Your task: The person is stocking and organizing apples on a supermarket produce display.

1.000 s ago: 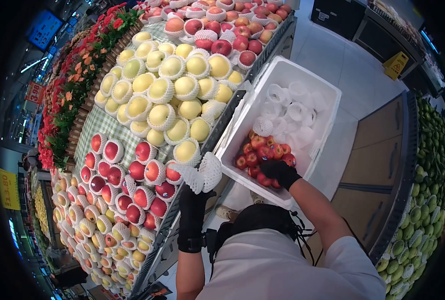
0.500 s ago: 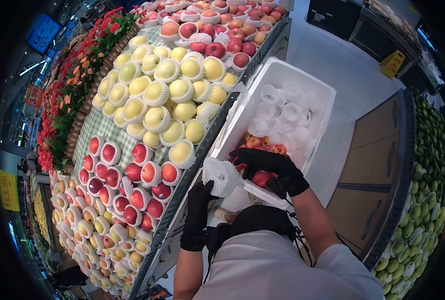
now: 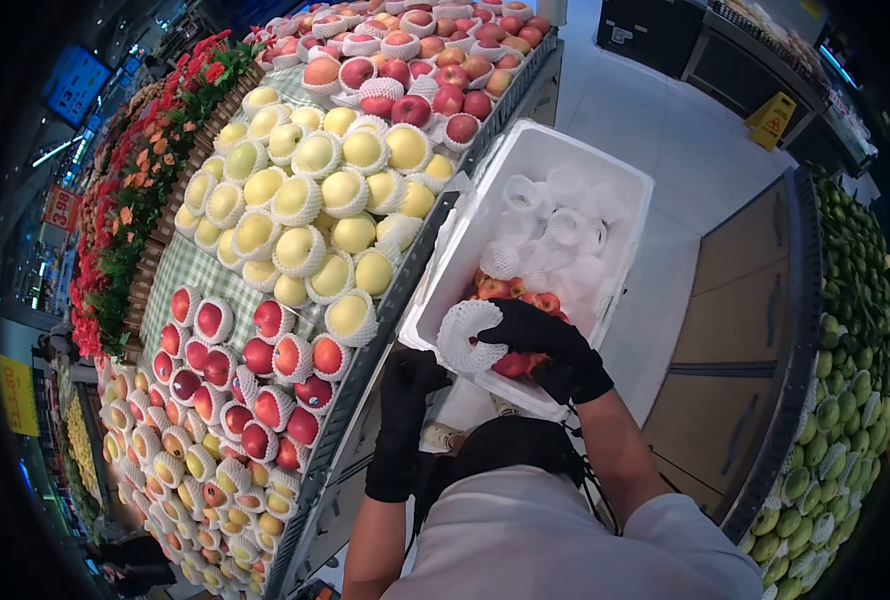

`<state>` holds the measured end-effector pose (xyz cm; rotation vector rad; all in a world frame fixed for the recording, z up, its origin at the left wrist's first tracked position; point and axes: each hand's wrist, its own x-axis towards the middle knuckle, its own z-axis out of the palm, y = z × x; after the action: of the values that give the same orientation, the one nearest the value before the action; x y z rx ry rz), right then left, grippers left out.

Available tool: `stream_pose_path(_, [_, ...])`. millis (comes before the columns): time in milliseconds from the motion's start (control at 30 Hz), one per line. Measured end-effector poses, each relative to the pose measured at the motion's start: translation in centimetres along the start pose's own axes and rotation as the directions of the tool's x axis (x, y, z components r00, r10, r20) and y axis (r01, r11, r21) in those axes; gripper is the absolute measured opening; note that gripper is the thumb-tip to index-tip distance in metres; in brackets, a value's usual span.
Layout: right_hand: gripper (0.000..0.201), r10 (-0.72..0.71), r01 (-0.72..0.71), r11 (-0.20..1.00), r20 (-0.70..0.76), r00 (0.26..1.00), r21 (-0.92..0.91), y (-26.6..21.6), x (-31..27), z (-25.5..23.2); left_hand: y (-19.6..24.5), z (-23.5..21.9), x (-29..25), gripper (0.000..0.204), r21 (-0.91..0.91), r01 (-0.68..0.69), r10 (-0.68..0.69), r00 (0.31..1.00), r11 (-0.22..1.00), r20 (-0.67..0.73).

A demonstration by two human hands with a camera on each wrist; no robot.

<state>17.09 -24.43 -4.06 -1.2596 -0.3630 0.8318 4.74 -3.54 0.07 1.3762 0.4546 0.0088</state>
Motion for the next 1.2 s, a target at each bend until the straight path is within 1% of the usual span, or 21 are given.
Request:
stream_pose_path(33, [0.039, -0.043, 0.047, 0.998, -0.111, 0.993, 0.031, 0.7, 0.4, -1.2, 0.0, -0.1, 0.0, 0.026, -0.033, 0.038, -0.038, 0.999, 0.999, -0.02])
stream_pose_path(67, [0.04, -0.093, 0.063, 0.989, -0.242, 0.966, -0.131, 1.1, 0.6, -2.8, -0.1, -0.2, 0.1, 0.03, -0.067, 0.074, -0.077, 0.996, 0.995, -0.038])
stream_pose_path(100, [0.042, -0.141, 0.032, 0.957, -0.368, 0.919, -0.288, 1.3, 0.8, -4.3, -0.2, -0.3, 0.1, 0.031, -0.048, 0.07, -0.072, 0.997, 0.996, -0.038])
stream_pose_path(133, [0.046, -0.246, -0.091, 0.808, -0.474, 0.845, -0.582, 0.7, 0.9, -6.0, -0.4, -0.5, 0.0, 0.031, -0.03, 0.065, -0.066, 0.997, 0.997, -0.038])
stream_pose_path(200, [0.065, -0.23, -0.128, 0.861, -0.6, 0.766, -0.493, 0.2, 0.8, -8.7, -0.7, -0.9, -0.2, 0.032, -0.021, 0.052, -0.053, 0.998, 0.998, -0.033])
stream_pose_path(267, [0.085, -0.346, -0.184, 0.796, -0.683, 0.643, -0.576, -0.1, 1.3, -10.9, -0.9, -1.2, -0.4, 0.032, -0.038, 0.036, -0.037, 0.999, 0.999, -0.021])
stream_pose_path(300, [0.092, -0.404, -0.219, 0.734, -0.672, 0.621, -0.643, -1.0, 1.2, -11.9, -0.9, -1.2, -0.5, 0.032, -0.025, 0.034, -0.035, 0.999, 0.999, -0.024])
stream_pose_path(333, [0.092, -0.454, -0.267, 0.687, -0.686, 0.568, -0.676, -1.6, 0.8, -12.1, -0.9, -1.2, -0.6, 0.032, -0.012, 0.033, -0.034, 0.999, 0.999, -0.027])
stream_pose_path(400, [0.091, -0.477, -0.314, 0.667, -0.711, 0.517, -0.676, -2.8, 0.2, -13.2, -0.8, -1.4, -0.8, 0.033, 0.015, 0.035, -0.035, 0.999, 0.999, -0.026])
stream_pose_path(433, [0.085, -0.504, -0.305, 0.66, -0.706, 0.498, -0.687, -2.8, 0.0, -14.0, -0.7, -1.6, -0.9, 0.034, 0.03, 0.04, -0.04, 0.999, 0.999, -0.02])
stream_pose_path(533, [0.08, -0.416, -0.289, 0.747, -0.759, 0.501, -0.599, -2.7, -0.5, -15.3, -0.7, -1.8, -1.2, 0.035, 0.043, 0.045, -0.044, 0.999, 0.998, -0.026])
stream_pose_path(567, [0.07, -0.435, -0.277, 0.743, -0.754, 0.492, -0.609, -2.3, -0.7, -15.4, -0.7, -1.9, -1.2, 0.035, 0.044, 0.044, -0.043, 0.999, 0.998, -0.031])
stream_pose_path(667, [0.061, -0.456, -0.255, 0.718, -0.715, 0.53, -0.648, -2.7, -1.1, -14.1, -0.1, -2.3, -1.7, 0.034, 0.084, 0.058, -0.055, 0.998, 0.995, -0.032])
stream_pose_path(700, [0.051, -0.42, -0.189, 0.783, -0.728, 0.541, -0.592, -2.7, -0.9, -13.6, 0.0, -2.5, -1.8, 0.033, 0.09, 0.055, -0.052, 0.998, 0.994, -0.04])
stream_pose_path(800, [0.047, -0.296, -0.14, 0.862, -0.709, 0.64, -0.487, -3.0, -0.8, -12.3, 0.3, -3.2, -2.2, 0.031, 0.099, 0.045, -0.038, 0.997, 0.994, -0.067])
stream_pose_path(833, [0.046, -0.277, -0.165, 0.85, -0.69, 0.669, -0.501, -2.8, -0.6, -12.1, 0.3, -3.5, -2.2, 0.031, 0.096, 0.039, -0.032, 0.996, 0.995, -0.078])
stream_pose_path(933, [0.048, -0.224, -0.1, 0.921, -0.721, 0.656, -0.377, -3.9, -0.7, -9.1, 0.6, -4.3, -2.6, 0.03, 0.102, 0.012, 0.0, 0.994, 0.995, -0.113])
stream_pose_path(967, [0.051, -0.224, -0.067, 0.928, -0.694, 0.684, -0.367, -3.5, -0.6, -8.8, 0.6, -4.5, -2.7, 0.029, 0.106, 0.004, 0.01, 0.992, 0.994, -0.125])
stream_pose_path(1067, [0.048, -0.191, -0.077, 0.93, -0.651, 0.735, -0.36, -2.5, 0.2, -8.4, 0.4, -5.5, -3.1, 0.029, 0.066, -0.016, 0.026, 0.989, 0.998, -0.149])
stream_pose_path(1100, [0.037, -0.282, -0.049, 0.892, -0.637, 0.718, -0.45, -1.9, 0.5, -8.1, 0.3, -5.8, -3.3, 0.029, 0.029, -0.027, 0.032, 0.987, 0.999, -0.156])
stream_pose_path(1200, [0.027, -0.204, -0.145, 0.867, -0.607, 0.768, -0.476, -0.9, 1.6, -7.7, 0.1, -6.8, -3.8, 0.029, -0.063, -0.066, 0.054, 0.982, 0.996, -0.179])
